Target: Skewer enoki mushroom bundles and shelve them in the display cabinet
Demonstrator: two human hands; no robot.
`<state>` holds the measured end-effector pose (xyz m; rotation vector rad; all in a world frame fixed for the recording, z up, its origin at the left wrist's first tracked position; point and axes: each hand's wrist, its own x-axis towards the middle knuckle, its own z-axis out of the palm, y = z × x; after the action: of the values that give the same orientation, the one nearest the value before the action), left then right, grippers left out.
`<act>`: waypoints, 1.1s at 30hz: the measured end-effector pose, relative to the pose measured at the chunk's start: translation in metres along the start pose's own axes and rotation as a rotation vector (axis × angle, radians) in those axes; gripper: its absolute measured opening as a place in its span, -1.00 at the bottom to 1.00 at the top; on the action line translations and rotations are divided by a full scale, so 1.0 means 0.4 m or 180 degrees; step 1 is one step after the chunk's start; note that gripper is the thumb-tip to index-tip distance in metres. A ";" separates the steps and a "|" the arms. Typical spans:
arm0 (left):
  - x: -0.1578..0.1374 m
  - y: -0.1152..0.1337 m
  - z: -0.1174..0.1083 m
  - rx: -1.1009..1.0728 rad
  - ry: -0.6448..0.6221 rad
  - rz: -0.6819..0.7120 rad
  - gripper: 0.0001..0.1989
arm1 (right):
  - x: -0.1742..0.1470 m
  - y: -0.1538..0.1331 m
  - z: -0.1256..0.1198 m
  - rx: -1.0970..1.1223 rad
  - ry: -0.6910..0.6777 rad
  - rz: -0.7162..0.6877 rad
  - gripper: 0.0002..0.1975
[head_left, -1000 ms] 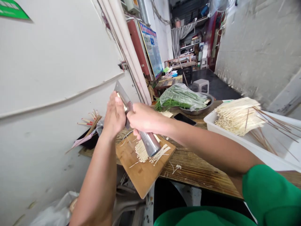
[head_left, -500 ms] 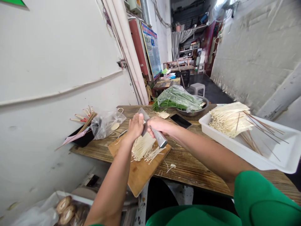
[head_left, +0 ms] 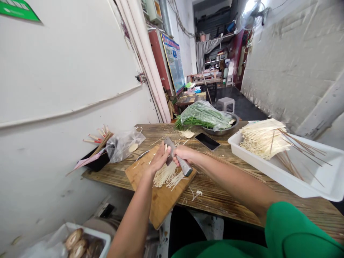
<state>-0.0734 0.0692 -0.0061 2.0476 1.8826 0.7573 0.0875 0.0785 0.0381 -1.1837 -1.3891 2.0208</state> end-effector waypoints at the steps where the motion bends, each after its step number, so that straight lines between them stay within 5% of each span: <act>1: -0.007 -0.002 0.001 -0.0039 -0.0160 -0.0029 -0.22 | 0.001 0.005 -0.001 0.0003 0.0000 0.0006 -0.81; 16: -0.076 -0.069 -0.018 0.0752 -0.0619 0.0811 0.18 | 0.001 0.023 -0.033 -0.0279 -0.0048 0.0075 -0.83; 24: -0.079 -0.087 0.038 0.0668 0.0207 0.0693 -0.13 | -0.021 -0.006 -0.006 -0.0436 -0.0093 -0.0073 -0.84; 33: -0.086 -0.098 0.057 -0.1208 0.1442 0.0495 -0.27 | -0.080 -0.060 0.067 -0.1153 -0.0227 -0.0532 -0.83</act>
<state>-0.0954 0.0442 -0.0521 1.9000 1.6167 1.5947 0.0802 0.0508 0.0766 -1.0991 -1.8816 1.7595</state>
